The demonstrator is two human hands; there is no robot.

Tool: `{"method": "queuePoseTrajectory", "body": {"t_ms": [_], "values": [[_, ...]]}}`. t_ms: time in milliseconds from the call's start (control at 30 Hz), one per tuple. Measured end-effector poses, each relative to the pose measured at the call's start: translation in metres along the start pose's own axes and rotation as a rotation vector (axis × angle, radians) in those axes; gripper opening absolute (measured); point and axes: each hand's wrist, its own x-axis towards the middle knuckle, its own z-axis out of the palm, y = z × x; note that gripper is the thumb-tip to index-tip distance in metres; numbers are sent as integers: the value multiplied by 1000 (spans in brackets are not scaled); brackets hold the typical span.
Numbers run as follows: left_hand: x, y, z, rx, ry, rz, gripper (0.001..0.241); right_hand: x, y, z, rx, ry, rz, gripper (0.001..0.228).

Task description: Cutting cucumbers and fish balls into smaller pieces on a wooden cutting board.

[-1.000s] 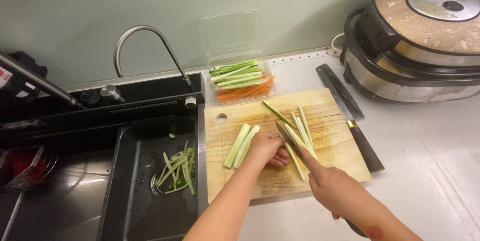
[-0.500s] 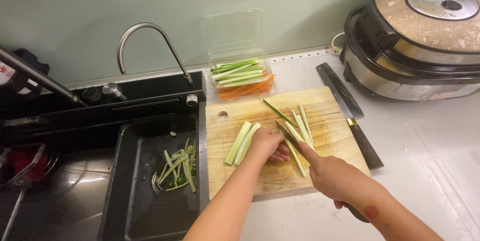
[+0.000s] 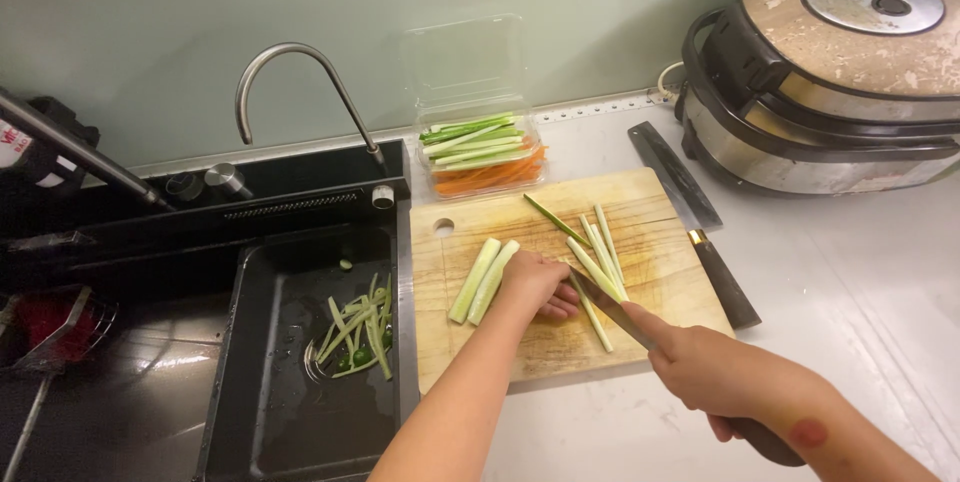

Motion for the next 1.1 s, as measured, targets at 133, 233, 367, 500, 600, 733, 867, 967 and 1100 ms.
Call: {"method": "queuePoseTrajectory", "body": {"t_ms": [133, 233, 367, 500, 600, 733, 867, 967, 1100], "values": [[-1, 0, 1, 32, -7, 6, 20, -6, 2, -3, 57, -25, 58, 72], [6, -6, 1, 28, -14, 10, 21, -9, 0, 0, 38, -26, 47, 72], [11, -7, 3, 36, -6, 4, 21, -14, 2, -1, 20, -34, 48, 72], [10, -4, 4, 44, 0, -18, 20, -23, 10, -5, 6, -86, 81, 70], [10, -6, 3, 26, -3, 5, 20, -23, 26, -6, 37, -111, 84, 71], [30, -19, 3, 13, -12, 23, 25, -23, 56, -9, 74, -134, 92, 71], [34, -21, 4, -11, 15, 33, 31, -22, 78, -16, 117, -164, 94, 71], [5, -6, 8, 25, 68, 69, 28, -22, 81, -22, 219, -165, 90, 72], [-11, 4, 16, 47, 107, 127, 32, -27, 61, -25, 298, -57, 84, 69]]}}
